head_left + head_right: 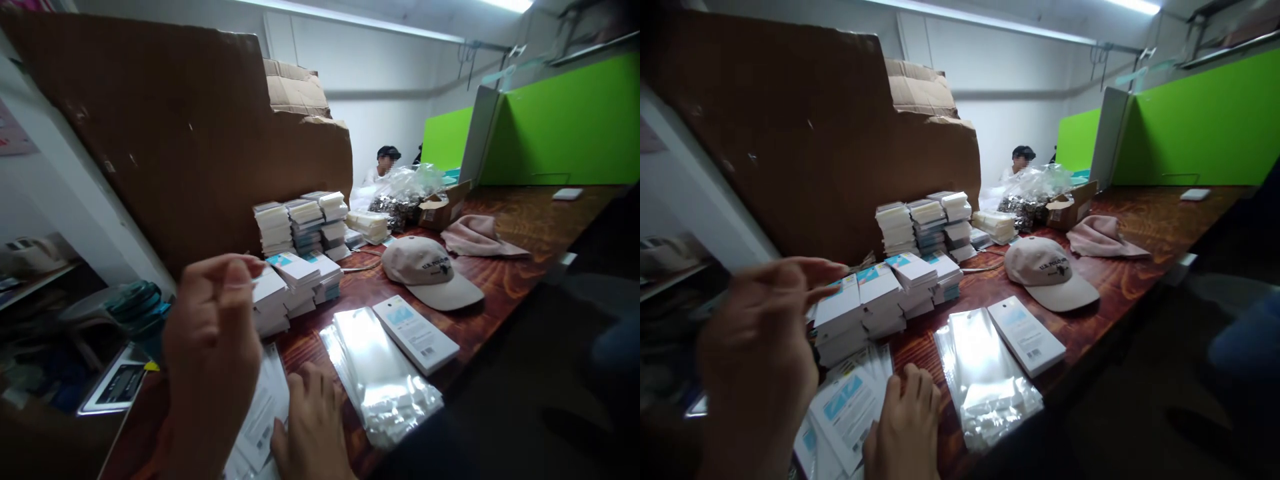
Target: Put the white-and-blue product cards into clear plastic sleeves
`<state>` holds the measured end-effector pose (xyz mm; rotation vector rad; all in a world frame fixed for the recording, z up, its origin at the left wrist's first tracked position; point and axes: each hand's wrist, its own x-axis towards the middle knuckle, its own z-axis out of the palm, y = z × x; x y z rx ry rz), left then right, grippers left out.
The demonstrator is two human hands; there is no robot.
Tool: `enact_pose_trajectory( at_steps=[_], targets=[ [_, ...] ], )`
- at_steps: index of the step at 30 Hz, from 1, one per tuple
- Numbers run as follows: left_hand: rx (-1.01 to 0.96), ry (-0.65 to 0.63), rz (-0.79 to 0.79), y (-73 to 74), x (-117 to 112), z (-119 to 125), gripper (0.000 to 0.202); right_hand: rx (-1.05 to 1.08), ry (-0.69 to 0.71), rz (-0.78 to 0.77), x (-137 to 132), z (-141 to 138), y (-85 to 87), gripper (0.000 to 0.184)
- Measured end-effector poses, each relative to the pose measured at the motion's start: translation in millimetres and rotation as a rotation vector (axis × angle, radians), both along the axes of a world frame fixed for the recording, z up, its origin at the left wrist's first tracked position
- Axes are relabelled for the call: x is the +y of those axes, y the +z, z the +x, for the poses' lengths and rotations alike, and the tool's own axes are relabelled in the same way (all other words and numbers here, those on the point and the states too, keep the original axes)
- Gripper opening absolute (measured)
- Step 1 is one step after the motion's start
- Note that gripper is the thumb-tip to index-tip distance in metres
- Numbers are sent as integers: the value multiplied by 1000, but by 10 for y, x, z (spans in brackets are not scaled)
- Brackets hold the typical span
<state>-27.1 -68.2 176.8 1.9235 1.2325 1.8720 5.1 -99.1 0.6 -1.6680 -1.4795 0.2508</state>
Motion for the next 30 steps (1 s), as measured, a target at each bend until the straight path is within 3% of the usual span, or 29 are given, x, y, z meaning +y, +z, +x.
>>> enact_pose_trajectory(
  at_steps=[3,5,6,9,12,16,22,25,30],
  targets=[
    [320,-32,-199,-218,210,152,39,50,-78,243,-43,444,-14,28],
    [709,-74,-434,-478,348,306,54,-3,-194,357,-66,933,-27,21],
    [904,-87,-560,-632,404,385,61,-20,-316,359,-78,1204,-49,21],
    [1039,-140,-668,-1078,524,563,62,-77,-648,160,-124,1947,-204,47],
    [1086,-218,-721,-1330,605,596,53,9,-623,-140,-176,2361,-419,73],
    [1086,-345,-776,-1373,705,538,38,69,-550,-169,-197,2424,-538,70],
    [1005,-468,-884,-1373,799,532,28,88,-625,-92,-144,2400,-462,55],
    [971,-488,-901,-1379,797,535,25,85,-645,-83,-138,2397,-445,48],
    [983,-432,-846,-1297,734,529,34,57,-652,-225,-161,2378,-390,60]
  ],
)
